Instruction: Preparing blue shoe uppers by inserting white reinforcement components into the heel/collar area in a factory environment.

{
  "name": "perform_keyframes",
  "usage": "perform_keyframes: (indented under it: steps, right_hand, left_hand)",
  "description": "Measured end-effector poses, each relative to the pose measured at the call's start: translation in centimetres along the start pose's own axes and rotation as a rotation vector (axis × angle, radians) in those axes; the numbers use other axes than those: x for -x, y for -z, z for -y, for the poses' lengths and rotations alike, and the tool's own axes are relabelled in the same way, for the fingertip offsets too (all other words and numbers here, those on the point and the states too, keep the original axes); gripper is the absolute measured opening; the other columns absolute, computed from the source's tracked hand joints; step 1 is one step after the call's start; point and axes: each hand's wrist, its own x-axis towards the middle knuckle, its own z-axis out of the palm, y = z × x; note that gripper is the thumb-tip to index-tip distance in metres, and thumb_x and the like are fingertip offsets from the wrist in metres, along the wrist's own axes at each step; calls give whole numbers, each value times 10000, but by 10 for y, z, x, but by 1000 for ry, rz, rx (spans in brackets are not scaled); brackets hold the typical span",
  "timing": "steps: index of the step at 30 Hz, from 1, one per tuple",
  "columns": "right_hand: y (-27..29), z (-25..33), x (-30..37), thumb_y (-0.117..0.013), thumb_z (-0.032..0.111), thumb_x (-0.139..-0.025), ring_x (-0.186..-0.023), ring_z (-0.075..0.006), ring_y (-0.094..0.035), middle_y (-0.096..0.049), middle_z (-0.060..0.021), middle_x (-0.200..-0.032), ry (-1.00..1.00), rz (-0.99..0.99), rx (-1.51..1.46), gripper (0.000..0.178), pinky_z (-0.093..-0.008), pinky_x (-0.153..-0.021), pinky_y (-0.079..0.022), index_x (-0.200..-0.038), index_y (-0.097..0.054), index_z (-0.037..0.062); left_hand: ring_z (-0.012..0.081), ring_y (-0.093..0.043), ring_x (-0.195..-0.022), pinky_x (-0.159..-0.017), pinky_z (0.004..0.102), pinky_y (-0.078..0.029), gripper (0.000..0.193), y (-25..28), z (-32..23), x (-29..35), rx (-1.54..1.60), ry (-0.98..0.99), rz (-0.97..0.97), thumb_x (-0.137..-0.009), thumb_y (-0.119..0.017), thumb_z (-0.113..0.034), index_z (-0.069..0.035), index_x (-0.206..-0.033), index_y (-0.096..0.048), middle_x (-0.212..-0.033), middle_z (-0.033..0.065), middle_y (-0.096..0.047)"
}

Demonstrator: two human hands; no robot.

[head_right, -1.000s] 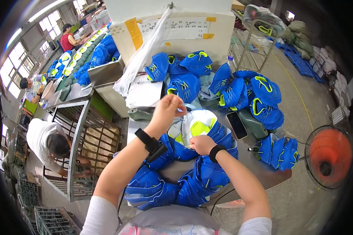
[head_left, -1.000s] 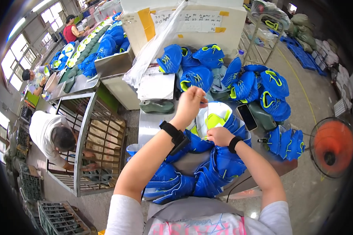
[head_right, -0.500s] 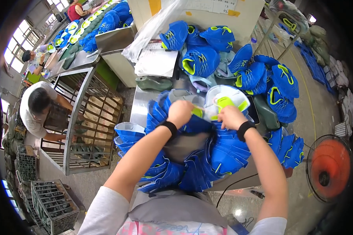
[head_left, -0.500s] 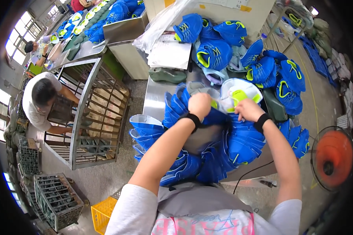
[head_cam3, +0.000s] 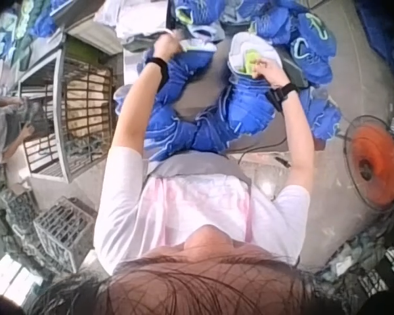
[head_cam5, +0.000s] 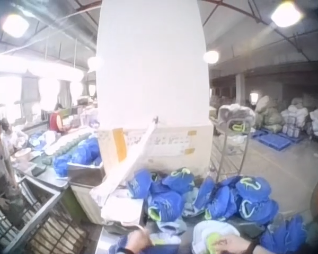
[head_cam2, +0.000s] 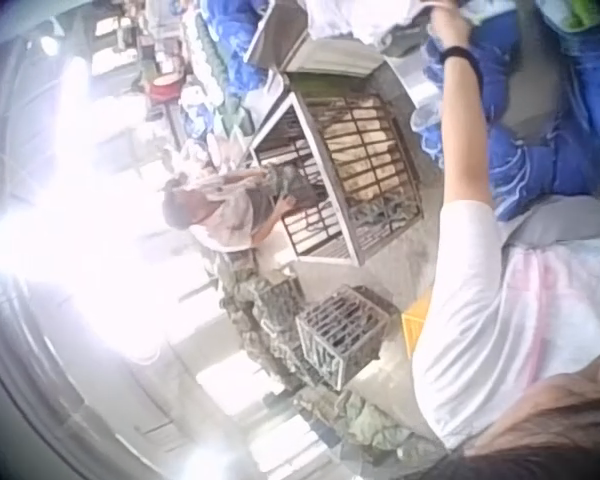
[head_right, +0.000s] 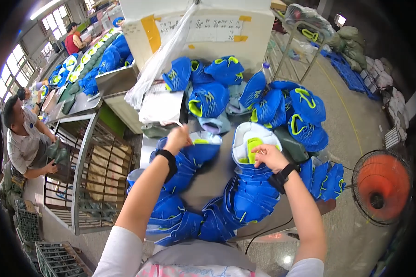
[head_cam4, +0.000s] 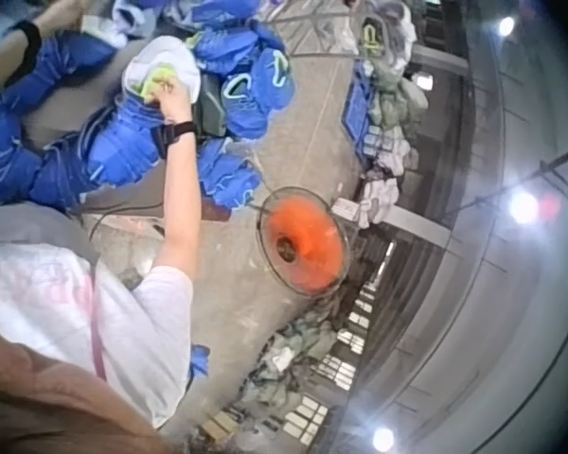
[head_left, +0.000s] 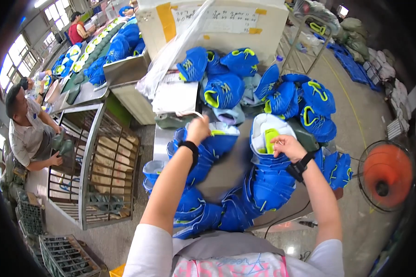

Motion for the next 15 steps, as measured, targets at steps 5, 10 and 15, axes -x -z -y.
perform_keyframes:
  steps: [5, 10, 15]
  right_hand:
    - [-2, -11, -2, -459, 77, -885, -500, -126, -546, -558, -65, -659, 44, -287, -140, 168, -245, -473, -471, -979, -561, -18]
    - [-23, 24, 14, -464, 66, -882, -477, -58, -409, -502, -5, -592, 139, -324, -151, 123, -178, -477, -350, -910, -571, 13]
    - [-22, 92, 59, -493, 15, -829, -498, -69, -392, -451, 2, -588, 582, -429, -392, 63, -235, -631, -404, -837, -556, 9]
  left_hand:
    - [326, -506, -916, -771, 416, -401, 380, -51, -118, 30, -164, -401, -323, -684, -587, -139, -6, -1019, -469, -983, 168, -523]
    - [260, -470, -1063, -843, 435, -340, 489, -69, -183, 87, 30, -480, 321, -743, -617, -267, -40, -1138, -439, -1106, 120, -510]
    - [199, -500, -1035, -845, 399, -316, 359, -119, -174, 83, -52, -446, 246, -766, -578, -218, -92, -1090, -488, -1052, 70, -547]
